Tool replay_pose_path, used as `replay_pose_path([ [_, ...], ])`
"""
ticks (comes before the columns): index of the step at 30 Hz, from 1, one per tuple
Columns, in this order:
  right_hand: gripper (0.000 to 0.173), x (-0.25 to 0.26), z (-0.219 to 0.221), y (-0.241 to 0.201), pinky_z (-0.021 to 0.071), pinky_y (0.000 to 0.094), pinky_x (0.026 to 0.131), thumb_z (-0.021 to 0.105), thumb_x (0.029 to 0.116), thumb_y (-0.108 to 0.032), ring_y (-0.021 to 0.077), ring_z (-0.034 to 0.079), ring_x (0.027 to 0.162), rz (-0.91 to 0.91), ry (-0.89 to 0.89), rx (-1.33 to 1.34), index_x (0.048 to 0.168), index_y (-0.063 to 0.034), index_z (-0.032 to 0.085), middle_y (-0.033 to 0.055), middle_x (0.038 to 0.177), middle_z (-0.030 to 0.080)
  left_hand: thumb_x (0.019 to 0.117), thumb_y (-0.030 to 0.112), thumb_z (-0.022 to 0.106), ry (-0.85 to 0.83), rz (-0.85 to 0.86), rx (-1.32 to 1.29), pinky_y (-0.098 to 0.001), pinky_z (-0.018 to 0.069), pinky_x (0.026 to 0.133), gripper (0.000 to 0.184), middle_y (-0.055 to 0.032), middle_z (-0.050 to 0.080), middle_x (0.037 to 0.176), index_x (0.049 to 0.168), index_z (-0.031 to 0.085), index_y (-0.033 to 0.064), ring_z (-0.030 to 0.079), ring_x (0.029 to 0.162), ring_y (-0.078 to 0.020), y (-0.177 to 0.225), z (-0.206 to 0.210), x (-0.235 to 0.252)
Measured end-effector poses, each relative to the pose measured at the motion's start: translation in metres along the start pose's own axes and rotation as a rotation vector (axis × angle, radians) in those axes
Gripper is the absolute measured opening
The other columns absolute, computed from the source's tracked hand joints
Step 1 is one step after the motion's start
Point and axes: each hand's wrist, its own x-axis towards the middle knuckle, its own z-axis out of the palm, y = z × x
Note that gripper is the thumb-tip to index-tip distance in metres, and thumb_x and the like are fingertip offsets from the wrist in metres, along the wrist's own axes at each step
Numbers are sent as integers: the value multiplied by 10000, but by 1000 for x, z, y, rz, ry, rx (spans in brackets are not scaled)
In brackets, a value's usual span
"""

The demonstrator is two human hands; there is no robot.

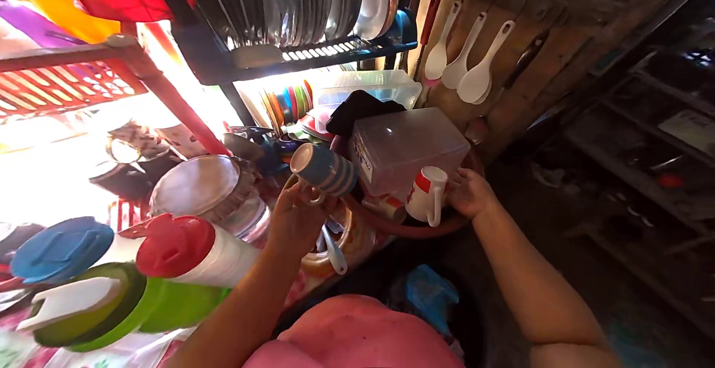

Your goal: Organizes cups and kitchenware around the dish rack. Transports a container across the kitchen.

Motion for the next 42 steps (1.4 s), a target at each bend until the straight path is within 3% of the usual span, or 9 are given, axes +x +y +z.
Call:
replay_pose_path([
  [5, 341, 20, 11, 2, 566, 401, 749, 394, 1041, -350, 192, 654, 888, -35, -14, 130, 1249, -97, 488, 85, 1051, 636, 958, 254, 423, -46, 30, 43, -453, 545, 927, 249, -46, 668, 902, 794, 598, 185, 669, 950, -217, 2, 1, -7],
  [7, 352, 20, 19, 1, 562, 405, 791, 405, 1038, -322, 202, 642, 959, -62, 35, 221, 1311, -105, 449, 97, 1148, 607, 948, 247, 444, -43, 28, 59, -447, 541, 923, 254, -38, 664, 877, 754, 596, 186, 666, 936, -214, 1, 3, -9],
  [12, 501, 27, 38, -1, 586, 396, 811, 450, 1037, -313, 258, 646, 1028, -77, 54, 313, 1467, -78, 345, 169, 1335, 525, 991, 252, 372, -38, -20, 98, -429, 544, 931, 292, -40, 674, 943, 841, 612, 179, 663, 968, -202, -6, 2, -12],
  [16, 326, 49, 41, -8, 573, 359, 744, 370, 1067, -350, 188, 642, 824, -24, -70, 342, 1234, -91, 473, 85, 996, 605, 1041, 224, 311, 31, -122, 139, -449, 562, 934, 313, -94, 676, 1006, 1024, 596, 97, 676, 982, -235, -5, 6, -13],
  [18, 278, 51, 46, -19, 588, 358, 745, 371, 1079, -299, 190, 653, 797, -48, -101, 339, 1198, -81, 496, 81, 956, 614, 1099, 221, 306, 52, -219, 249, -436, 556, 961, 353, -131, 670, 1105, 1207, 575, 19, 670, 1040, -248, -2, 13, -13],
  [21, 277, 50, 56, -33, 598, 351, 717, 395, 1088, -274, 194, 664, 776, -73, -70, 321, 1257, -70, 476, 102, 976, 624, 1114, 234, 378, 8, -340, 447, -378, 566, 960, 329, -112, 662, 1122, 1272, 549, 2, 673, 1047, -205, -2, 27, -8],
  [30, 229, 54, 55, -47, 601, 356, 714, 441, 1066, -212, 214, 674, 787, -112, -112, 376, 1239, -67, 480, 121, 988, 637, 1093, 314, 472, -91, -420, 815, -325, 523, 899, 352, -84, 649, 1068, 1257, 587, 24, 627, 978, -143, -47, 75, 41],
  [38, 189, 49, 61, -55, 581, 325, 645, 441, 1060, -207, 184, 652, 719, -133, -113, 367, 1198, -81, 473, 104, 916, 628, 1118, 426, 312, 60, -406, 1090, -568, 452, 1005, 551, -265, 604, 1242, 1369, 541, -7, 588, 1152, -375, -105, 107, 93],
  [42, 252, 45, 60, -49, 582, 336, 677, 416, 1090, -249, 184, 643, 762, -147, -93, 379, 1277, -86, 456, 102, 985, 607, 1107, 379, 406, 129, -401, 1093, -539, 504, 959, 474, -257, 630, 1205, 1308, 575, -16, 626, 1105, -359, -130, 97, 100],
])
